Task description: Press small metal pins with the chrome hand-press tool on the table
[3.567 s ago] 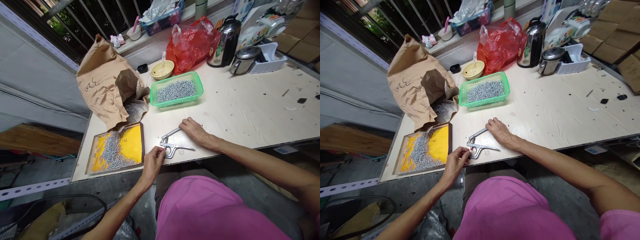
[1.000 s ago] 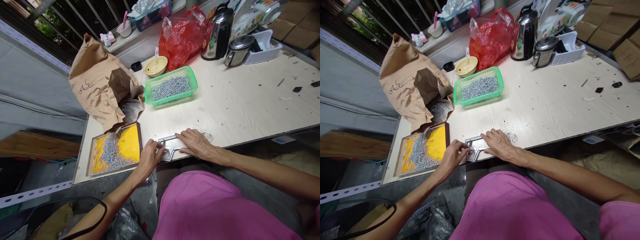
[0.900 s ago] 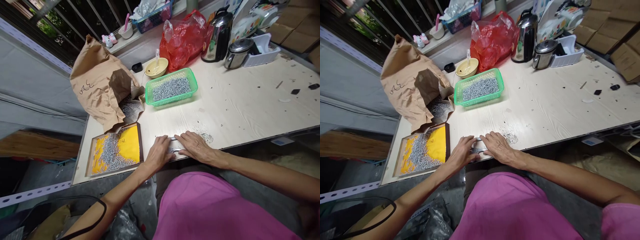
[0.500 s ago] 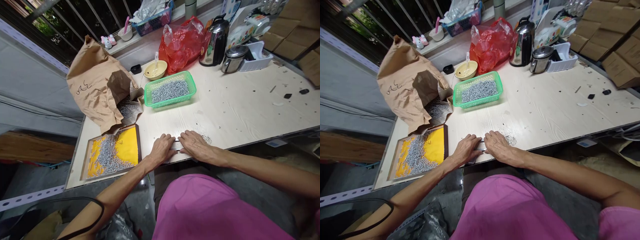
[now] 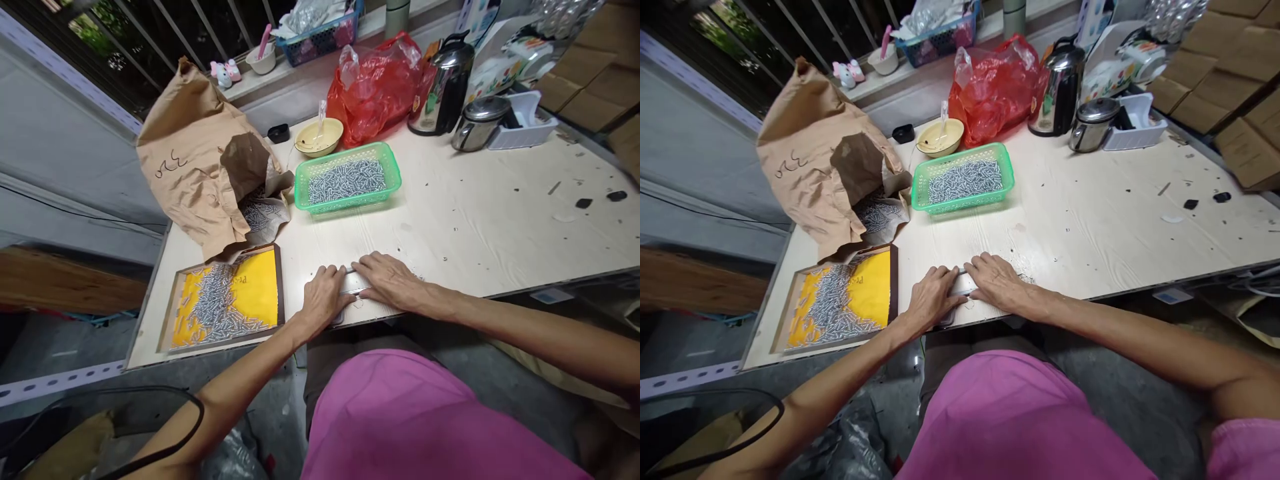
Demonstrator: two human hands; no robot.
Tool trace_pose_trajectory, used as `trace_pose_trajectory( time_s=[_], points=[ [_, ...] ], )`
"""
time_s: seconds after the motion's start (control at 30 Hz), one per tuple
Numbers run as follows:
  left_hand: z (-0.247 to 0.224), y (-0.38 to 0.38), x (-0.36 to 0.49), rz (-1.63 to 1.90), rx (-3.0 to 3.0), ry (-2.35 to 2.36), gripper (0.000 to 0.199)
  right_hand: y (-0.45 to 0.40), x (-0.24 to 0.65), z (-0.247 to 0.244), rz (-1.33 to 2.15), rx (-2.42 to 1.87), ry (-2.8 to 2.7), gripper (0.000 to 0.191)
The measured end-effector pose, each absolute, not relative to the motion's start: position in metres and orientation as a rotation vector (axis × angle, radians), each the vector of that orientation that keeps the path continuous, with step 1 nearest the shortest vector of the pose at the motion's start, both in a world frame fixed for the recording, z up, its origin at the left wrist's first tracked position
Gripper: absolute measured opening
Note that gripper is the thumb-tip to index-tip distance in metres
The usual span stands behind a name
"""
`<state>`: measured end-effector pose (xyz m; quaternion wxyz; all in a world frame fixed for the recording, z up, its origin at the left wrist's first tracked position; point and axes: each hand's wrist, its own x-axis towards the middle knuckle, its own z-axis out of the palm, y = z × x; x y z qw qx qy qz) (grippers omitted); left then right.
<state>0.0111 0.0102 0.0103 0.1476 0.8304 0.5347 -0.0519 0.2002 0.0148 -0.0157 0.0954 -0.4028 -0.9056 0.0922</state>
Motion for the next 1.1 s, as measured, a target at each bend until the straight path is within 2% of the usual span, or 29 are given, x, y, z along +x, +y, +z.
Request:
trace_pose_trajectory(
  time_s=[0.03,0.1,0.2,0.27,0.5,0.7,0.83,1.1],
  points=[
    [0.01,0.011,0.006,-0.076,2.368,1.522,0.063,0.013,0.201,-0.017,0.243,-1.182,-2.662,0.04],
    [0.013,0.012,-0.007,0.095,2.285,1.511,0.066,0.009,0.201,-0.022,0.205,-1.143,-2.655,0.033],
    [0.021,0.008,-0.031,0.289,2.029,1.69,0.041,0.003,0.198,-0.033,0.227,-1.118,-2.701,0.012],
    [0.027,0.0,-0.044,0.3,1.81,1.815,0.03,0.0,0.195,-0.036,0.254,-1.118,-2.707,0.013],
    [0.018,-0.034,-0.057,0.295,1.335,1.841,0.023,0.002,0.197,-0.025,0.437,-1.041,-2.647,0.017],
    [0.009,-0.037,-0.054,0.322,1.329,1.828,0.028,0.004,0.199,-0.032,0.376,-1.007,-2.648,0.017],
    [0.008,-0.041,-0.05,0.314,1.423,1.856,0.03,0.007,0.199,-0.04,0.508,-1.001,-2.59,0.018],
    [0.0,-0.044,-0.014,0.055,1.837,2.015,0.027,0.004,0.22,-0.032,0.694,-1.213,-2.155,0.025]
  ],
)
